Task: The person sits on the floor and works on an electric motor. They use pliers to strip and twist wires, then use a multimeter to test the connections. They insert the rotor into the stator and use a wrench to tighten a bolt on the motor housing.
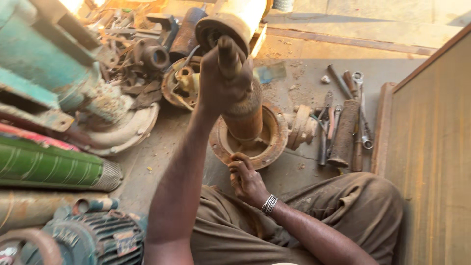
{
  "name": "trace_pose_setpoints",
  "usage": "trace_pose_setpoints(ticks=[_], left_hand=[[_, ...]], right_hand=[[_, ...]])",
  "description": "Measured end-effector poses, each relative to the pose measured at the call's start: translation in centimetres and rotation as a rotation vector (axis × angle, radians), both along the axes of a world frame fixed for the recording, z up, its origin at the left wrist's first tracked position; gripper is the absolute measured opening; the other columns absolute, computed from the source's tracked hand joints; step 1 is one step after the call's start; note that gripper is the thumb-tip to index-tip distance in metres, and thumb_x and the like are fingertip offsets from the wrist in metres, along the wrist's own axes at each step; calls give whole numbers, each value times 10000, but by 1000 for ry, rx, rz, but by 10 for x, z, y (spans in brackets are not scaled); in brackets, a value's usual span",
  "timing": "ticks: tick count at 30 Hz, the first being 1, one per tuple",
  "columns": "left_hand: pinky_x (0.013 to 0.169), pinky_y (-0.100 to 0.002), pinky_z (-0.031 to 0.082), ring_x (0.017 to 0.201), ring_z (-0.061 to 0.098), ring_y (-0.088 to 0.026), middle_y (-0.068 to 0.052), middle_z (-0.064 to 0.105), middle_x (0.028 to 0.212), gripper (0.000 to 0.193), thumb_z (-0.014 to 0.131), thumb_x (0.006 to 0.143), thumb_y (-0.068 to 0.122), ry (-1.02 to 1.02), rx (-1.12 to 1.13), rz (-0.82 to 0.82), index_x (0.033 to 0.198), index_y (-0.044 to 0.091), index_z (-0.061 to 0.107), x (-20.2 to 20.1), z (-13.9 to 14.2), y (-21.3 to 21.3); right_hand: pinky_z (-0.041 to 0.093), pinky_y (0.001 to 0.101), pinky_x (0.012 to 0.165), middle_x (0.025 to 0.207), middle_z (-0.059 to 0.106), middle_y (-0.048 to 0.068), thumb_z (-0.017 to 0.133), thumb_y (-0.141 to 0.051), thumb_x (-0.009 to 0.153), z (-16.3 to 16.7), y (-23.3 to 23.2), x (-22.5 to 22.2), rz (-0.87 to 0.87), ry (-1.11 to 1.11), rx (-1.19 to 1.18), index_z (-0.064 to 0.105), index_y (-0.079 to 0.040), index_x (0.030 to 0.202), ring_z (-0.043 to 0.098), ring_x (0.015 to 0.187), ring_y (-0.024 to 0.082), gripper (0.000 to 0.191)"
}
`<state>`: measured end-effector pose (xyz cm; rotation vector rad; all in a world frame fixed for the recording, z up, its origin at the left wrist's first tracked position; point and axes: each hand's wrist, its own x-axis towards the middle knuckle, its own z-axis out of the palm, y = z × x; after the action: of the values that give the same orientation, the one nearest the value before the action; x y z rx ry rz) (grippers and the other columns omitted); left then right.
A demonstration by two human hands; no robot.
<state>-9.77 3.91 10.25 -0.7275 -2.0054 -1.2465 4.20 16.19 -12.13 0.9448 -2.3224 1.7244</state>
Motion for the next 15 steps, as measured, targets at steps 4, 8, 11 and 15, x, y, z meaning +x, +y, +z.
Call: trace_pose_setpoints(ticks=[4,8,11,15], left_hand=[[524,-300,624,574,738,-141,-85,679,728,115,700,949,65,-170,81,-120,943,36,589,-37,3,4],[590,-313,629,634,749,-151,-76,685,759,127,702,992,37,-232,126,-202,976,27,576,-33,4,-3],[501,-306,590,565,699,-166,-72,628,685,164,693,990,13,-221,177,-205,906,12,553,-38,3,-5],[561,-321,628,619,717,-167,-69,658,738,136,689,1030,5,-164,181,-239,956,10,576,-66,-4,-22]], right_hand=[[607,350,501,1432,569,130,671,-123,861,1,29,-21,110,-187,249,562,-93,1218,687,622,247,374],[593,370,618,1241,582,5,736,-204,856,1,70,-46,-427,472,56,592,-193,1200,697,848,209,373],[511,550,902,1239,557,234,776,-292,770,5,67,-77,-672,427,169,521,-4,1288,617,1075,412,645],[479,486,953,1190,695,158,727,-212,753,9,29,-122,-707,245,308,650,-74,1267,681,1041,306,537]])
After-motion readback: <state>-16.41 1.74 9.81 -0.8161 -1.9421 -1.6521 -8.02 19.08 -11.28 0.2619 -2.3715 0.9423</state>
